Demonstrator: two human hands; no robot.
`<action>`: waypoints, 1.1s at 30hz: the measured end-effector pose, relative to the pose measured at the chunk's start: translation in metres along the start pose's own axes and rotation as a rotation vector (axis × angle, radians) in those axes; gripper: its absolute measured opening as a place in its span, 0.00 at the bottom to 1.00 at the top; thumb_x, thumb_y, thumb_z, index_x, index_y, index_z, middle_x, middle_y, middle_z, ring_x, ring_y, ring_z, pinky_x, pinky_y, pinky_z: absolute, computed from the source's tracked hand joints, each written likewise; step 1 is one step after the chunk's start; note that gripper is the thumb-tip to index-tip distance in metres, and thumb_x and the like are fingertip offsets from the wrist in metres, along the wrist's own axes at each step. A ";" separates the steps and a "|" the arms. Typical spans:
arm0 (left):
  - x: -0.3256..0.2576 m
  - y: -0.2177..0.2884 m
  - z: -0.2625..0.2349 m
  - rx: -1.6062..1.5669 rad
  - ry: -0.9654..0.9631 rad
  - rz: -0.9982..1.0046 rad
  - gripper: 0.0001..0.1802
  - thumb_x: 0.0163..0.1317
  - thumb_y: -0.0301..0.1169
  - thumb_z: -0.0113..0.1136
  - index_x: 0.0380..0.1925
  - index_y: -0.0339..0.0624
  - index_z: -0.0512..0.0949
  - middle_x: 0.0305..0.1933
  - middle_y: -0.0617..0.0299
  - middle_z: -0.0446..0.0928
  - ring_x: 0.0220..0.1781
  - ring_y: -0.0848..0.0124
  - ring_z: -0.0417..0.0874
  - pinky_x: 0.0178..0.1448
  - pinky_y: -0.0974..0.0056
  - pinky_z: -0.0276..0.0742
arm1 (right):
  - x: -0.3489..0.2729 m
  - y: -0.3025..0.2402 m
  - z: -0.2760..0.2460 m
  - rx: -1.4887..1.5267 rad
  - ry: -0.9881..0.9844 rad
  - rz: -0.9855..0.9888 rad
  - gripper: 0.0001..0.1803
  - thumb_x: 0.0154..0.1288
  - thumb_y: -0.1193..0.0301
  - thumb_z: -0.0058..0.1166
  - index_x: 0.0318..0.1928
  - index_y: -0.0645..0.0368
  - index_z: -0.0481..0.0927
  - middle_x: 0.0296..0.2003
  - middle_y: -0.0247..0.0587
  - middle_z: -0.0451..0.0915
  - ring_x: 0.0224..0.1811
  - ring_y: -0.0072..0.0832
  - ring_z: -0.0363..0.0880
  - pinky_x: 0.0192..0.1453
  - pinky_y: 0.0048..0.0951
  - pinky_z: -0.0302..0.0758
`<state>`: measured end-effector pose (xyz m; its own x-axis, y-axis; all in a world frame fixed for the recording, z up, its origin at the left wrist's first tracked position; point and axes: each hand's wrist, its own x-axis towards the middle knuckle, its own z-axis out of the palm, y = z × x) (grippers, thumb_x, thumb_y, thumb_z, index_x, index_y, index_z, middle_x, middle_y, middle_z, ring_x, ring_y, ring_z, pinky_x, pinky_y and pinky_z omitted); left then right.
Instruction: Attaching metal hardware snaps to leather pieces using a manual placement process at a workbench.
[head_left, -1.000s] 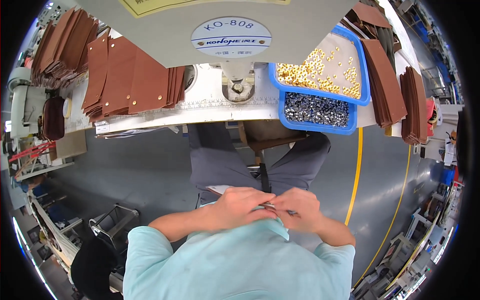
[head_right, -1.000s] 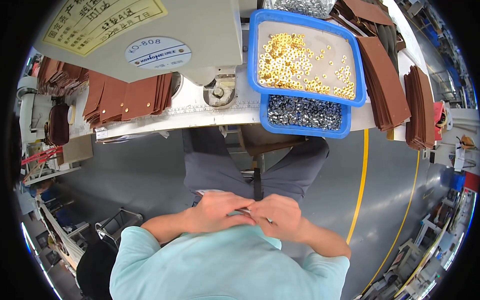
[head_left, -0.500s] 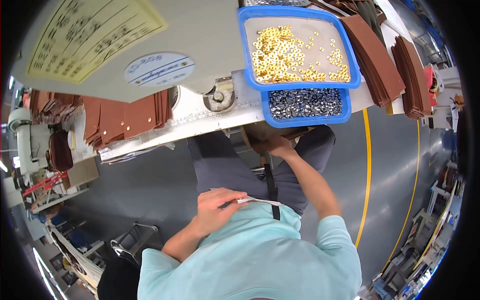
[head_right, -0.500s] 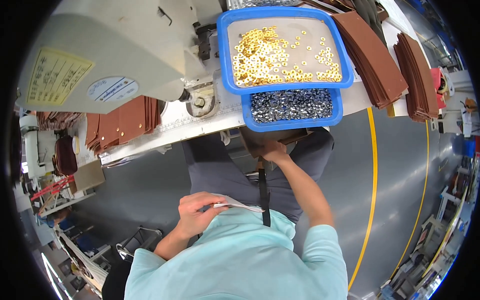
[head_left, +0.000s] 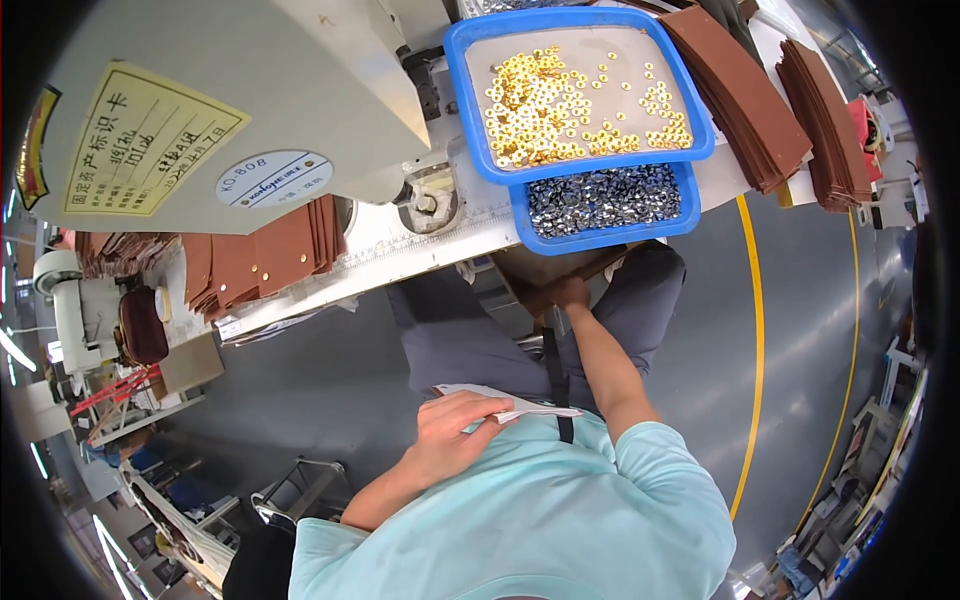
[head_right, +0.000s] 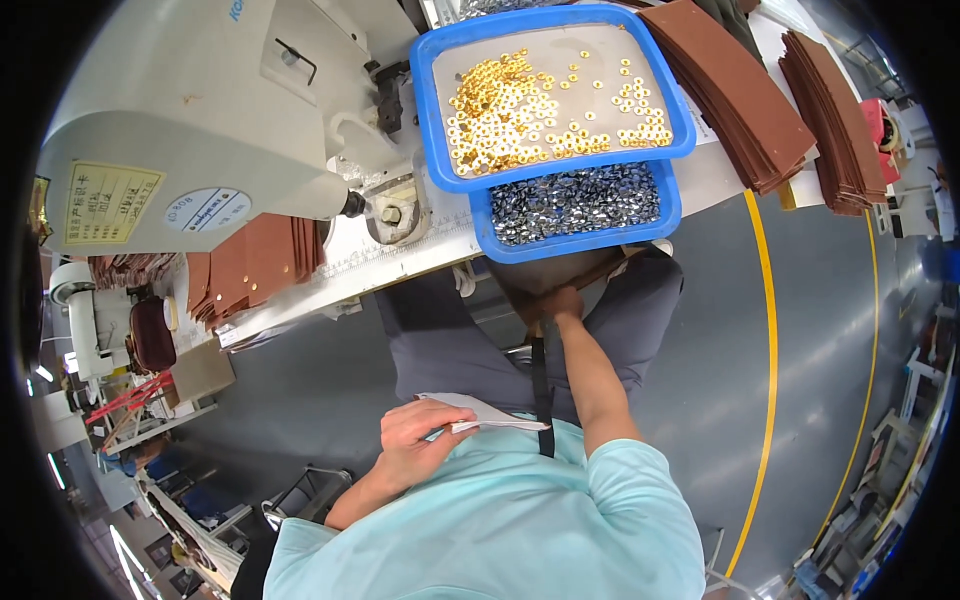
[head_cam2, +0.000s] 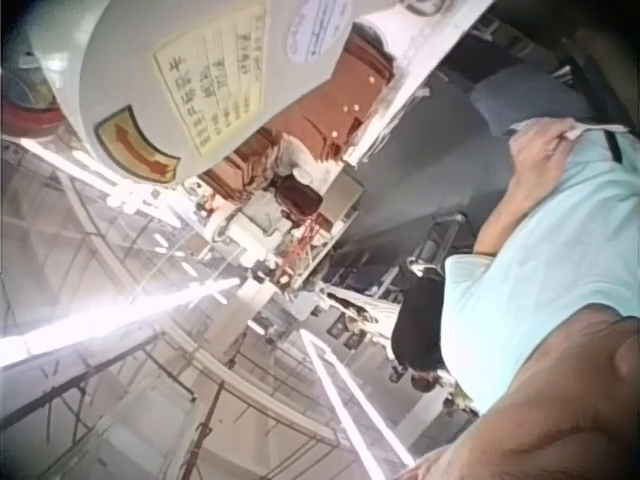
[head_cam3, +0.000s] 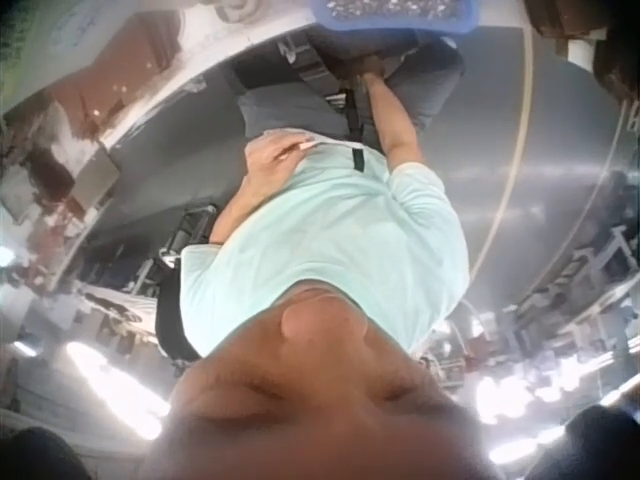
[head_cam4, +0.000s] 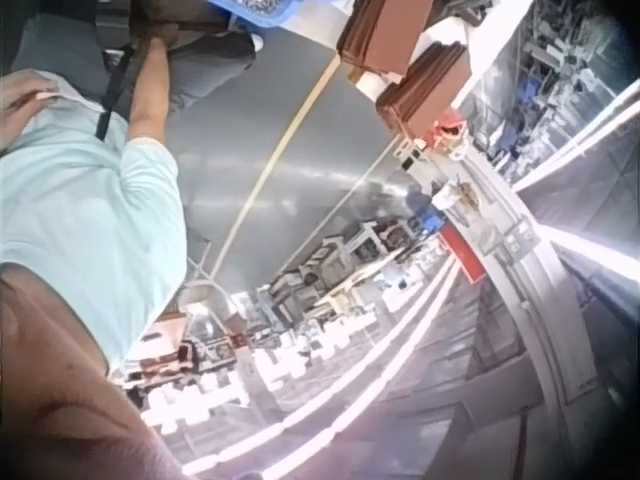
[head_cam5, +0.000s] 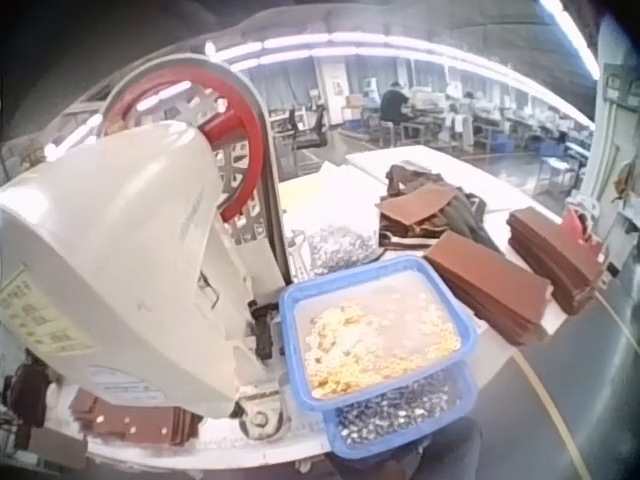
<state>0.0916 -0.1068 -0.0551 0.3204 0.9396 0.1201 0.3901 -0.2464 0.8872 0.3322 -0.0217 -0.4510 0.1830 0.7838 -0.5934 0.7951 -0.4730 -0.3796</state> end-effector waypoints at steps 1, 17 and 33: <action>0.002 0.000 0.000 0.011 -0.004 0.008 0.13 0.50 0.19 0.78 0.36 0.37 0.88 0.34 0.61 0.89 0.29 0.70 0.87 0.35 0.68 0.80 | 0.001 0.002 0.001 0.007 0.047 0.038 0.23 0.61 0.52 0.59 0.54 0.44 0.88 0.49 0.53 0.88 0.52 0.55 0.87 0.54 0.51 0.84; -0.005 0.001 0.001 0.082 -0.080 -0.008 0.13 0.52 0.21 0.77 0.39 0.38 0.88 0.37 0.58 0.90 0.35 0.66 0.90 0.38 0.65 0.84 | 0.011 0.019 -0.063 -0.201 0.128 -0.137 0.11 0.62 0.74 0.60 0.44 0.50 0.87 0.44 0.49 0.88 0.51 0.54 0.86 0.52 0.52 0.84; 0.007 0.001 0.013 0.126 -0.083 0.057 0.12 0.52 0.21 0.76 0.39 0.38 0.88 0.36 0.58 0.89 0.35 0.64 0.90 0.37 0.64 0.85 | 0.026 0.033 -0.069 -0.346 0.191 0.053 0.10 0.69 0.71 0.56 0.39 0.50 0.92 0.42 0.45 0.91 0.49 0.43 0.91 0.49 0.44 0.87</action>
<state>0.1058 -0.1037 -0.0590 0.4129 0.9019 0.1270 0.4730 -0.3316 0.8163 0.4030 0.0108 -0.4298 0.3072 0.8381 -0.4507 0.9236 -0.3767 -0.0708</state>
